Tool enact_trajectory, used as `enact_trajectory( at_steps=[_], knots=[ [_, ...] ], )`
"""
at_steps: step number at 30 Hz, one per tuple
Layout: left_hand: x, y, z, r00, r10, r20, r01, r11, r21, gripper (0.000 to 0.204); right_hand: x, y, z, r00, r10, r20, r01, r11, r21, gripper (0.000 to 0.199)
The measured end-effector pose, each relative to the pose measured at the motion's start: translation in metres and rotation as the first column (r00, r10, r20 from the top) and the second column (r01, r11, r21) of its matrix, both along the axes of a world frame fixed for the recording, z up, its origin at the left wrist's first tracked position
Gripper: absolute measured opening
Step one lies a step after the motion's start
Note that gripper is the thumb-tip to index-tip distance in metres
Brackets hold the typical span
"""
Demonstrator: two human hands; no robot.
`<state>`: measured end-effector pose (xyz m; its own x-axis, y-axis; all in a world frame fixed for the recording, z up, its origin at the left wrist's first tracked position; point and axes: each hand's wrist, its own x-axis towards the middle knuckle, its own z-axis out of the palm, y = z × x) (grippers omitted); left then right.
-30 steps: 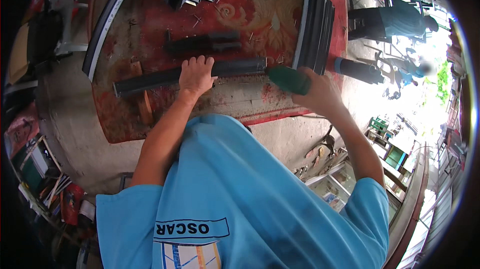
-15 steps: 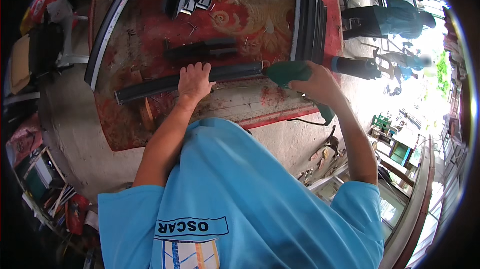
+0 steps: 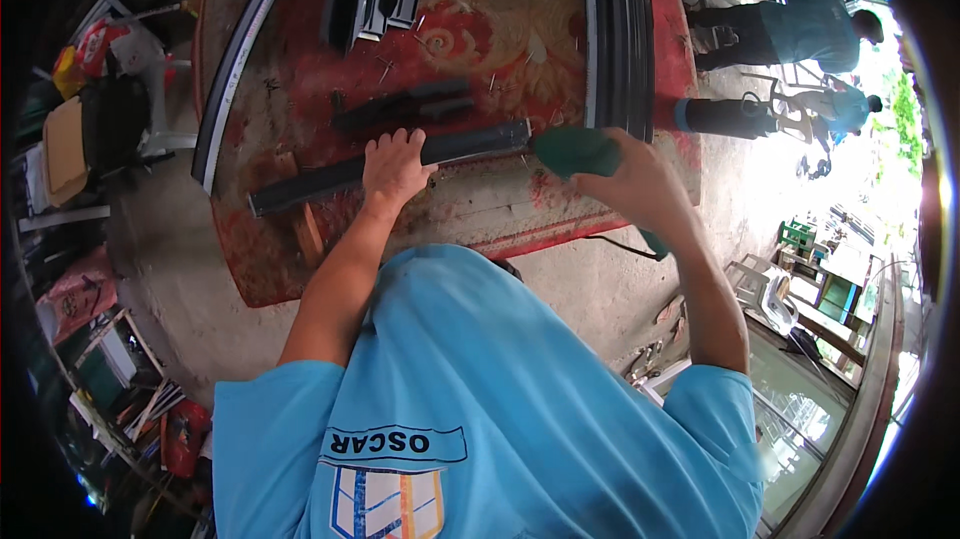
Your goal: Drilling and assembling metal window or door frame components on a workshop table.
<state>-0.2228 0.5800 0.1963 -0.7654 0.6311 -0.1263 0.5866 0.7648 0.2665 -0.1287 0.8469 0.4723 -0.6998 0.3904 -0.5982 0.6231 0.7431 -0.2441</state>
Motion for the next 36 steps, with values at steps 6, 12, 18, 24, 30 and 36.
enact_trajectory(
  at_steps=[6,12,18,24,30,36],
  knots=[
    [-0.002,0.002,0.008,0.997,0.016,0.079,-0.01,0.997,-0.08,0.061,0.037,0.021,0.017,0.982,-0.109,-0.152,0.093,0.989,-0.113,0.07],
    [-0.005,0.001,0.002,1.0,-0.008,-0.021,0.008,1.0,-0.004,0.058,0.117,0.032,-0.07,0.841,-0.352,-0.411,0.285,0.934,-0.216,0.07],
    [-0.002,-0.008,0.01,0.996,0.002,-0.086,0.003,0.999,0.052,0.056,0.158,-0.007,-0.164,0.644,-0.546,-0.535,0.394,0.837,-0.379,0.08],
    [0.001,0.001,-0.011,0.996,0.0,-0.094,0.004,0.999,0.045,0.03,0.168,-0.036,-0.226,0.694,-0.243,-0.677,0.331,0.944,0.0,0.082],
    [0.002,-0.002,0.01,0.999,0.031,0.039,-0.031,1.0,0.004,0.054,0.181,-0.046,-0.285,0.806,-0.102,-0.583,0.309,0.913,0.267,0.093],
    [-0.006,-0.007,0.015,0.992,0.042,0.12,-0.044,0.999,0.019,0.061,0.185,-0.057,-0.295,0.826,-0.005,-0.564,0.219,0.925,0.312,0.101]
  ],
)
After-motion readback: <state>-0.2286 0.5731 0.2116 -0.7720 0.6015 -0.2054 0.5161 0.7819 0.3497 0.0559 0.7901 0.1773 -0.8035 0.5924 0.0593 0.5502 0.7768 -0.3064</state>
